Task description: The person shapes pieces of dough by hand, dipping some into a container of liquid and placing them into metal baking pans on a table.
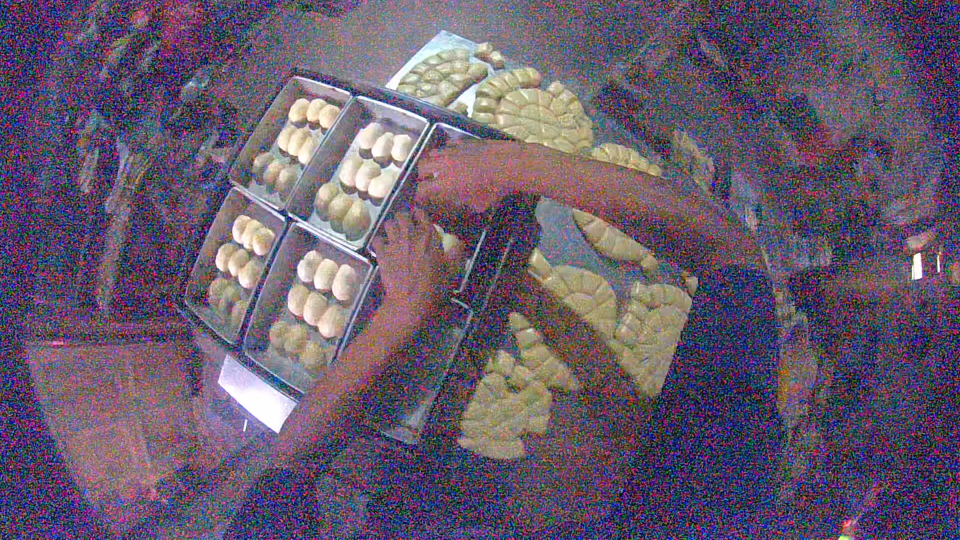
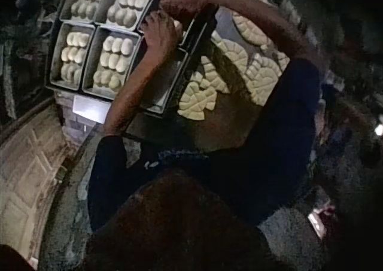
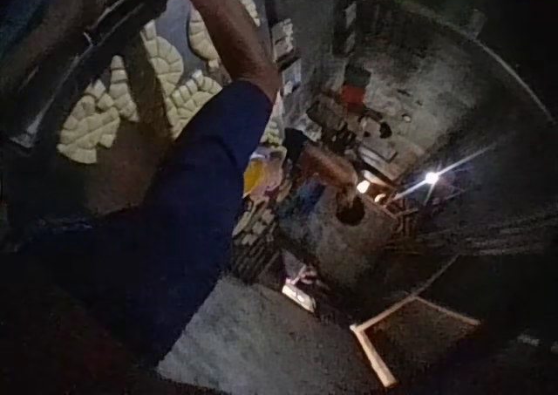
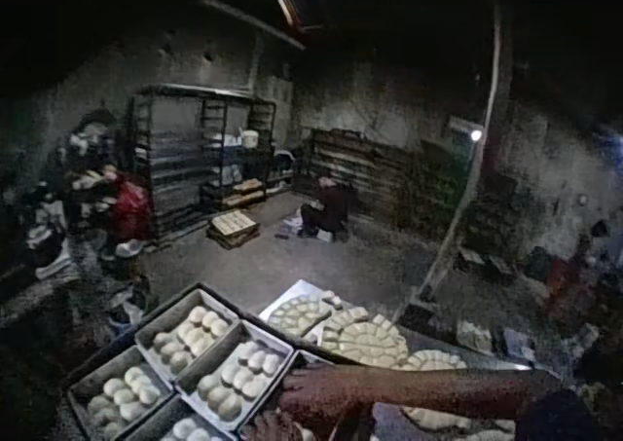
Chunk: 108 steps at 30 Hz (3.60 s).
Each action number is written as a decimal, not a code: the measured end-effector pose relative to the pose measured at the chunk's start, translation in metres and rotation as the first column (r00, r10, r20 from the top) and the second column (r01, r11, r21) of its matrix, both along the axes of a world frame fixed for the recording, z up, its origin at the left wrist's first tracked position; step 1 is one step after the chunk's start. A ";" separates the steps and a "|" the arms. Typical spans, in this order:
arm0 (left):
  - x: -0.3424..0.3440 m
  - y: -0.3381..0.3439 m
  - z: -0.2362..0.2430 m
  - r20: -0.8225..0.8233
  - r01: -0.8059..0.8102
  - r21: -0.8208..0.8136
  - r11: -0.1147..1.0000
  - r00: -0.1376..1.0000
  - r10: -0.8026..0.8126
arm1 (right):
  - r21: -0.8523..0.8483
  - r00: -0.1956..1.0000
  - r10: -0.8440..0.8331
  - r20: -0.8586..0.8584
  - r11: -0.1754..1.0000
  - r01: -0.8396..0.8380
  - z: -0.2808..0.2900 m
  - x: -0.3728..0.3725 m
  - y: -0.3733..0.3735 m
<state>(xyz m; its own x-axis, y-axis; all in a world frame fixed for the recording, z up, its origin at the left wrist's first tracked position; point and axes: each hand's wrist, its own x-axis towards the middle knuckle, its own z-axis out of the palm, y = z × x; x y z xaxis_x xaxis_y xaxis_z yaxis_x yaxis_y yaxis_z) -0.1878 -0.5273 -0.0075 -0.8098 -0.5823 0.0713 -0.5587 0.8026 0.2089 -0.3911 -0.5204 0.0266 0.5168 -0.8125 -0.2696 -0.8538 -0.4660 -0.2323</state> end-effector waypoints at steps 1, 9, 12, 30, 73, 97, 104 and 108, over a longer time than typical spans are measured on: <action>0.001 -0.002 0.006 0.028 0.007 0.002 1.000 1.000 -0.007 | -0.011 0.999 -0.004 0.045 1.000 0.005 0.002 -0.004 0.002; 0.005 -0.009 0.005 0.011 0.027 0.211 0.977 0.999 -0.030 | -0.046 0.905 -0.209 0.371 0.969 0.242 0.007 -0.030 0.018; 0.004 -0.009 0.002 -0.026 0.074 0.274 0.959 0.997 -0.069 | 0.150 0.909 -0.390 0.147 0.917 0.369 0.043 -0.021 0.018; -0.027 -0.006 -0.019 -0.310 0.127 0.122 0.984 0.947 -0.084 | 0.030 0.917 -0.375 0.139 0.927 0.375 0.026 -0.007 0.010; 0.263 0.182 0.082 -0.630 0.518 0.293 0.804 0.737 -0.245 | 0.472 -0.332 -0.558 0.760 0.123 0.873 0.015 0.405 0.321; 0.211 0.434 0.003 -0.113 0.102 0.994 -0.050 0.923 -0.368 | 0.477 -0.640 -0.405 0.653 -0.437 0.763 0.038 0.362 0.786; 0.208 0.413 -0.031 -0.029 0.086 0.954 0.287 0.980 -0.196 | 0.195 -0.191 -0.967 0.170 -0.157 0.968 0.006 0.242 0.920; 0.211 0.426 -0.028 -0.051 0.070 0.981 0.179 0.993 -0.109 | 0.096 -0.042 -0.989 0.143 -0.029 0.995 -0.055 0.229 0.931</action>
<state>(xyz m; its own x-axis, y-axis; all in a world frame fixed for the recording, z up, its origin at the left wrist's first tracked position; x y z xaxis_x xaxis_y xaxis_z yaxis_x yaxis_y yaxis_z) 0.0228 -0.1010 -0.0355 -0.8515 -0.0857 -0.5173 -0.5191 -0.0002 0.8547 -0.1617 0.4105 -0.0284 -0.8058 -0.5271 -0.2699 -0.4065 0.8238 -0.3952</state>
